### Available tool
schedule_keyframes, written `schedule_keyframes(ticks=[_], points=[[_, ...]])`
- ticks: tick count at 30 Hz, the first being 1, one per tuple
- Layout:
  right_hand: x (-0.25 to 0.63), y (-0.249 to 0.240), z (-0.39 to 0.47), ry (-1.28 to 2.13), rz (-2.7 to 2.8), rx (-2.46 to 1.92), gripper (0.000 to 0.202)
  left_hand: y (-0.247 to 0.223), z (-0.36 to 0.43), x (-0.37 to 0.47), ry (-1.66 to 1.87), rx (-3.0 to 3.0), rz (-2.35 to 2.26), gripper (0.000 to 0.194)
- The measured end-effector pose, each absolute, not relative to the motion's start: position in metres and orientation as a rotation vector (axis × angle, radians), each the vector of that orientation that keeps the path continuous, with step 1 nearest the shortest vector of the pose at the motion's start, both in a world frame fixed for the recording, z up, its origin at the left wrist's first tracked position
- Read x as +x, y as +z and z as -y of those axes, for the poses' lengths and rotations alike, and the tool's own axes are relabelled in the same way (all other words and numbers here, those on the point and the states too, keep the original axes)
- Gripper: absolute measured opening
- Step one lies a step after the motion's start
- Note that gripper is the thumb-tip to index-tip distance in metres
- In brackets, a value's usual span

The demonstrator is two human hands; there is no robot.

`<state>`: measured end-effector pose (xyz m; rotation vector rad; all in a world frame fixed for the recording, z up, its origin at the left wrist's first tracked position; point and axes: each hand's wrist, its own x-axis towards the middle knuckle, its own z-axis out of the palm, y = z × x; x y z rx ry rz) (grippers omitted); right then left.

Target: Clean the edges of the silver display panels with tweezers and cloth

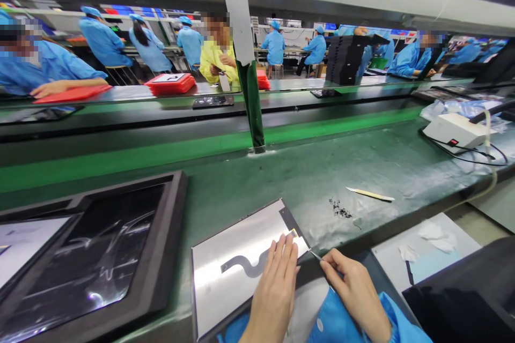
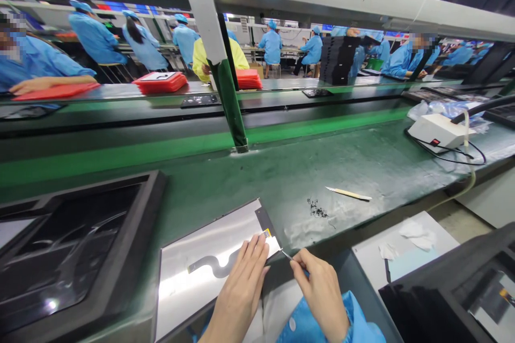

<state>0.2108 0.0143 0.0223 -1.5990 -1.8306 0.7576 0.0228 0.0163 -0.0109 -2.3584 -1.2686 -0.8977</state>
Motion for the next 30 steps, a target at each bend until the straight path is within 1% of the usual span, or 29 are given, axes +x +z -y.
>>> schedule_keyframes(ticks=[4,7,11,19,21,26,30], points=[[0.212,0.017,-0.018,1.071,1.61,-1.581,0.035,-0.011,-0.016,0.022,-0.899,-2.374,1.286,0.044],[0.212,0.014,-0.019,1.218,1.468,-1.535,0.036,-0.012,-0.016,0.021,-0.915,-2.382,1.293,0.049],[0.212,0.013,-0.02,1.274,1.411,-1.499,0.038,-0.013,-0.016,0.022,-0.909,-2.381,1.281,0.049],[0.201,0.014,-0.014,1.351,1.446,-1.451,0.031,-0.011,-0.016,0.021,-0.894,-2.372,1.26,0.038],[0.202,0.013,-0.011,1.291,1.495,-1.469,0.031,-0.01,-0.016,0.021,-0.887,-2.366,1.261,0.036],[0.213,0.016,-0.006,0.909,1.67,-1.625,0.029,-0.007,-0.016,0.022,-0.861,-2.358,1.275,0.035],[0.214,0.018,-0.005,0.691,1.79,-1.61,0.029,-0.008,-0.017,0.022,-0.881,-2.354,1.27,0.035]])
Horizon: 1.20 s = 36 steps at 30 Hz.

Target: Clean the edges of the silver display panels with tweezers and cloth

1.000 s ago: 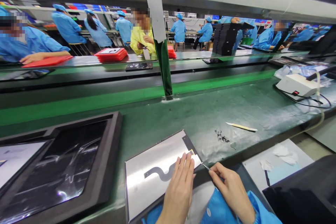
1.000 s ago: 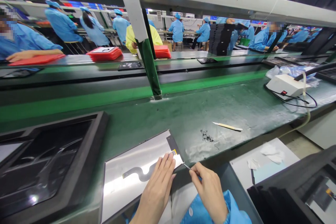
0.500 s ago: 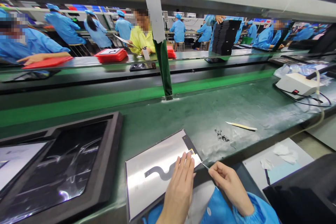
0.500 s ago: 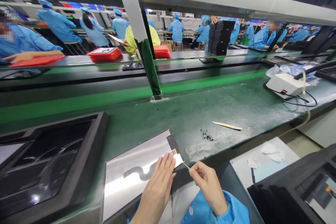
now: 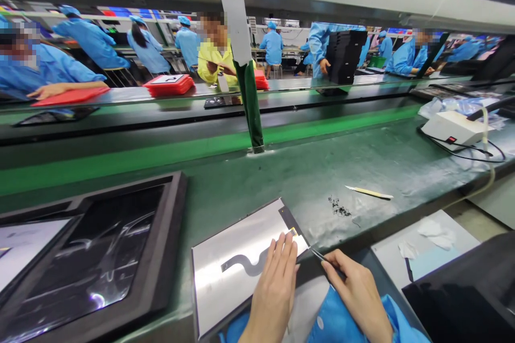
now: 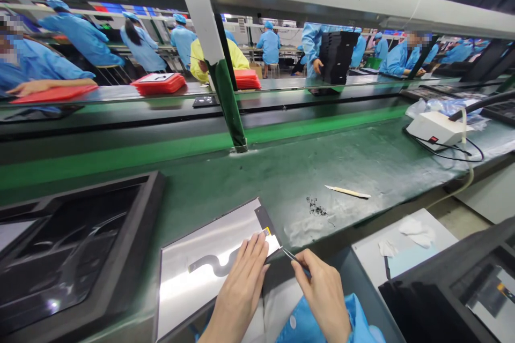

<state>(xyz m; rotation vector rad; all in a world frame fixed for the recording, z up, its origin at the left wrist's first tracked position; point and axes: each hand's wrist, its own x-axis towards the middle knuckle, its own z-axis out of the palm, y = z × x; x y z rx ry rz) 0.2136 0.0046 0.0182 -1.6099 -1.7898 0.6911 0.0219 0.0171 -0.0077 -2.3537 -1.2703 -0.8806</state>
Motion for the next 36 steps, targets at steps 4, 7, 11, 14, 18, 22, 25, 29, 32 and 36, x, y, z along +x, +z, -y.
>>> schedule_keyframes(ticks=[4,7,11,14,18,22,25,29,32,36], points=[[0.21,0.016,-0.006,0.514,1.876,-1.583,0.031,-0.009,-0.017,0.022,-0.89,-2.354,1.259,0.035],[0.21,0.015,-0.006,0.435,1.922,-1.577,0.034,-0.009,-0.016,0.022,-0.879,-2.365,1.263,0.035],[0.21,0.016,-0.007,0.381,1.962,-1.59,0.036,-0.009,-0.016,0.022,-0.888,-2.353,1.262,0.035],[0.209,0.016,-0.007,0.347,1.967,-1.612,0.036,-0.009,-0.016,0.023,-0.892,-2.351,1.262,0.035],[0.208,0.013,-0.006,0.369,1.976,-1.637,0.033,-0.009,-0.016,0.024,-0.884,-2.346,1.266,0.034],[0.21,0.017,-0.012,0.582,1.927,-1.659,0.029,-0.008,-0.016,0.024,-0.87,-2.34,1.264,0.034],[0.213,0.022,-0.019,0.949,1.781,-1.642,0.032,-0.009,-0.016,0.023,-0.86,-2.346,1.264,0.033],[0.215,0.018,-0.025,1.338,1.522,-1.583,0.036,-0.01,-0.016,0.022,-0.845,-2.353,1.266,0.034],[0.216,0.011,-0.025,1.447,1.419,-1.514,0.035,-0.01,-0.016,0.022,-0.846,-2.349,1.263,0.034],[0.215,0.009,-0.026,1.477,1.382,-1.489,0.035,-0.009,-0.016,0.022,-0.85,-2.355,1.26,0.034]])
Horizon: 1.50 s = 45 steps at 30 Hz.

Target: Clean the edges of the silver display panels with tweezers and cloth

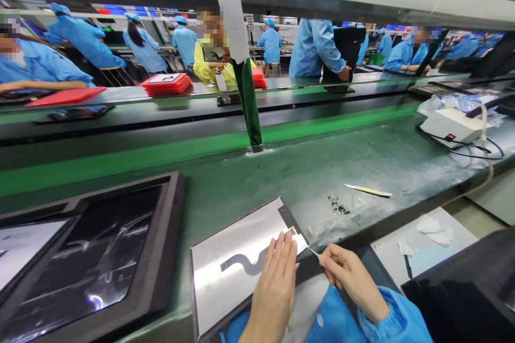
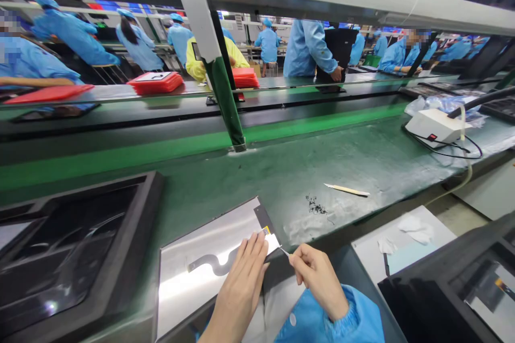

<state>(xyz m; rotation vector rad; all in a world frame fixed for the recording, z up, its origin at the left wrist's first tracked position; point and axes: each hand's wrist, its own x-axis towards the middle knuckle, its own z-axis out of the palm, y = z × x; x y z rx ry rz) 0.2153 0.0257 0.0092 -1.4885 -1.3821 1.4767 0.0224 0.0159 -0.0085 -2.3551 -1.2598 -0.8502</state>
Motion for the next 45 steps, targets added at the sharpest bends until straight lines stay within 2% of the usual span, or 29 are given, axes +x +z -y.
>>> schedule_keyframes(ticks=[9,17,29,37,45], points=[[0.214,0.012,-0.024,1.45,1.388,-1.479,0.041,-0.009,-0.015,0.023,-0.88,-2.364,1.283,0.037],[0.214,0.018,-0.025,1.418,1.426,-1.494,0.049,-0.011,-0.014,0.023,-0.919,-2.388,1.303,0.052],[0.208,0.026,-0.011,1.493,1.465,-1.446,0.04,-0.012,-0.015,0.021,-0.903,-2.401,1.334,0.059],[0.22,0.03,0.001,1.662,1.248,-1.397,0.056,-0.011,-0.01,0.02,-0.842,-2.434,1.514,0.058],[0.234,0.039,0.015,1.658,1.021,-1.398,0.057,-0.013,-0.013,0.019,-0.88,-2.446,1.51,0.063]])
